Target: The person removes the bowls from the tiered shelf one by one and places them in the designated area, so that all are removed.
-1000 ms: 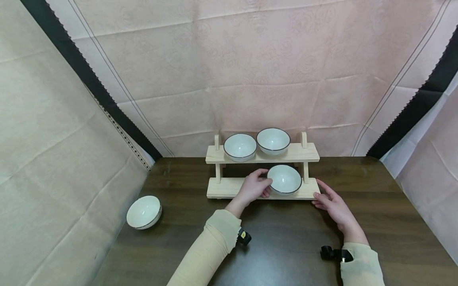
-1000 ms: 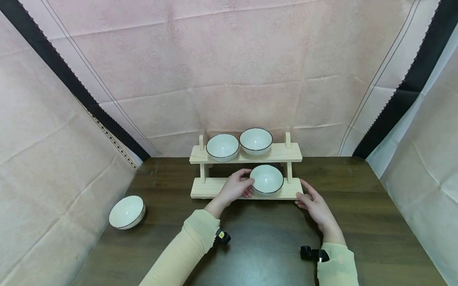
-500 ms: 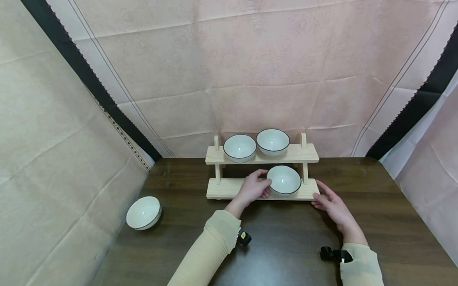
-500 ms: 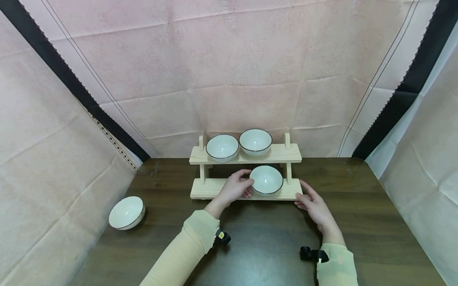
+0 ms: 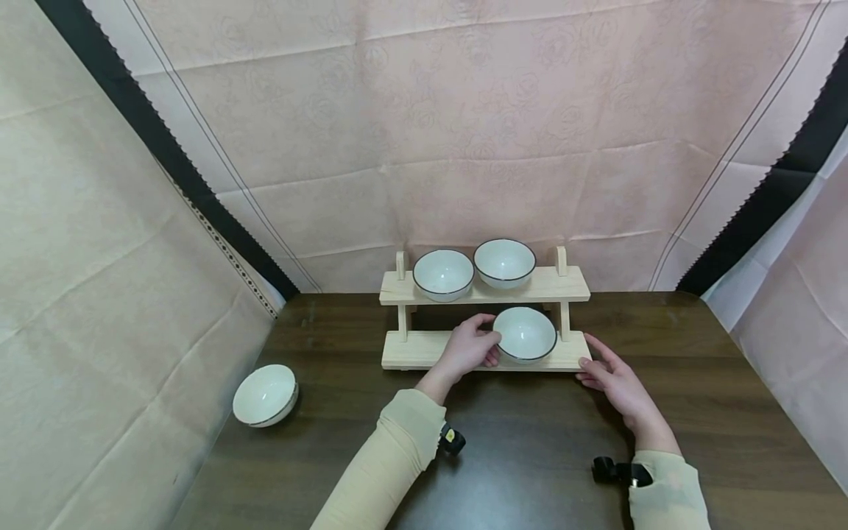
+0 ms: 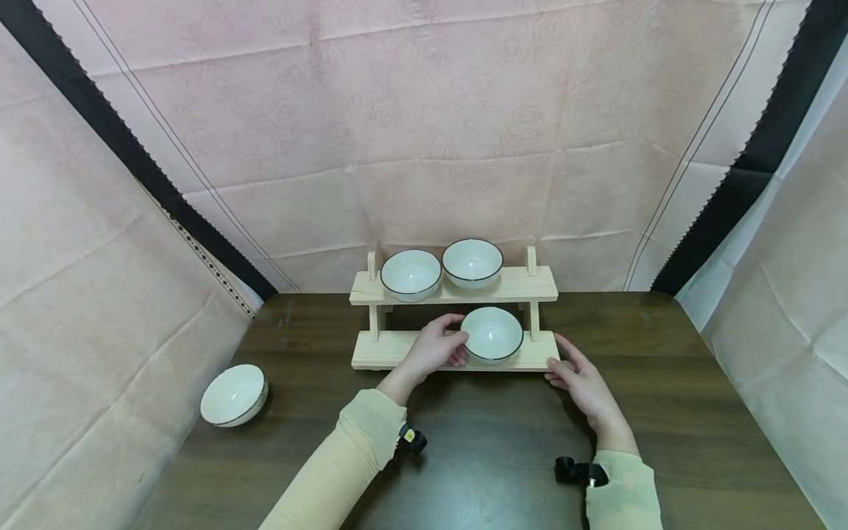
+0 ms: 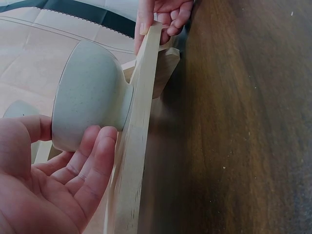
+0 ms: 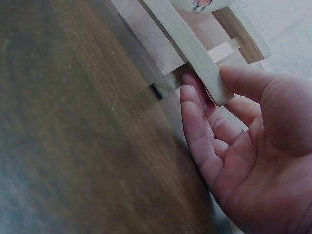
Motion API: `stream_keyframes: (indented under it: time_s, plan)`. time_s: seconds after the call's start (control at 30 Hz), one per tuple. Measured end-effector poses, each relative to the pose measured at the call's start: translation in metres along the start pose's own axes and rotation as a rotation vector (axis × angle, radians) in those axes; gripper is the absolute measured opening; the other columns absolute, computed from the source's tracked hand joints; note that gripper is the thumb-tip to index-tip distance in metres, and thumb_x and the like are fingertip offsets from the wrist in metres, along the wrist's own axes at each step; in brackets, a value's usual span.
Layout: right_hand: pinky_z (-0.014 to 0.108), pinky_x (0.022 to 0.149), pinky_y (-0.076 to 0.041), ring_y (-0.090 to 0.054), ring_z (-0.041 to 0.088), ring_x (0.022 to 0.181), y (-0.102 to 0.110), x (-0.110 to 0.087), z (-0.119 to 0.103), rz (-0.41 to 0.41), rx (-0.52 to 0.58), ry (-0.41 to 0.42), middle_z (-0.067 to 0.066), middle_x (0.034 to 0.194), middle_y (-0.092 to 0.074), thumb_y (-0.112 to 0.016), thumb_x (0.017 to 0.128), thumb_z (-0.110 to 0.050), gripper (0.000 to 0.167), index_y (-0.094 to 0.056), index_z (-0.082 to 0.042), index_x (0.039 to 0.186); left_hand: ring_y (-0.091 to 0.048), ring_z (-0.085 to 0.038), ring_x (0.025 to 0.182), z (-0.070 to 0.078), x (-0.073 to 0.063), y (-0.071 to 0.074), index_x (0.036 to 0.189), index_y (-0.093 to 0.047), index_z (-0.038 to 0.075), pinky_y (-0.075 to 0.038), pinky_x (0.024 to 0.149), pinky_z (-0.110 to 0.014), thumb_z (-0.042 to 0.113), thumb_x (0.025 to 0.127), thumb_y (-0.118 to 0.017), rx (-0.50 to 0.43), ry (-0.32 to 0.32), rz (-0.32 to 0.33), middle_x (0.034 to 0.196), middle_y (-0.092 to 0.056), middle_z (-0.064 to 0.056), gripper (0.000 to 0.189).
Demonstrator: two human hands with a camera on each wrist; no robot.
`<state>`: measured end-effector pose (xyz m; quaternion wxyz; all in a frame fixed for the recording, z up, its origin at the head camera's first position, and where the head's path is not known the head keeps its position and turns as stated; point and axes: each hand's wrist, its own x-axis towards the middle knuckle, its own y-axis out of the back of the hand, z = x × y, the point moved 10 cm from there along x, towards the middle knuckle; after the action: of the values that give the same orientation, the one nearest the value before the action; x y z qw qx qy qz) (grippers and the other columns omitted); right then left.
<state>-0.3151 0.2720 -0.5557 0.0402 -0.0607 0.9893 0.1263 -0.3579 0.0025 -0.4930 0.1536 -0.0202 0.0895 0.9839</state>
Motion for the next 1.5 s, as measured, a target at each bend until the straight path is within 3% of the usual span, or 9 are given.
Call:
stream_keyframes:
  time_s: [0.97, 1.5]
  plan:
    - [0.023, 0.087, -0.058, -0.07, 0.011, 0.1, 0.001, 0.0, 0.0, 0.007, 0.005, -0.005, 0.016, 0.121, -0.072, -0.057, 0.113, -0.033, 0.071, -0.022, -0.013, 0.172, -0.066, -0.017, 0.06, -0.003, 0.001, 0.004, 0.147, -0.055, -0.001, -0.059, 0.056, -0.028, 0.009, 0.1, -0.06, -0.003, 0.002, 0.025, 0.078, -0.071, -0.012, 0.048]
    - [0.023, 0.087, -0.058, -0.07, 0.011, 0.1, 0.001, 0.0, 0.001, 0.011, 0.007, -0.001, 0.016, 0.119, -0.072, -0.057, 0.113, -0.034, 0.071, -0.023, -0.013, 0.172, -0.066, -0.018, 0.064, -0.002, -0.01, 0.015, 0.148, -0.055, -0.001, -0.059, 0.059, -0.028, 0.009, 0.102, -0.059, 0.004, 0.0, -0.006, 0.085, -0.072, -0.01, 0.047]
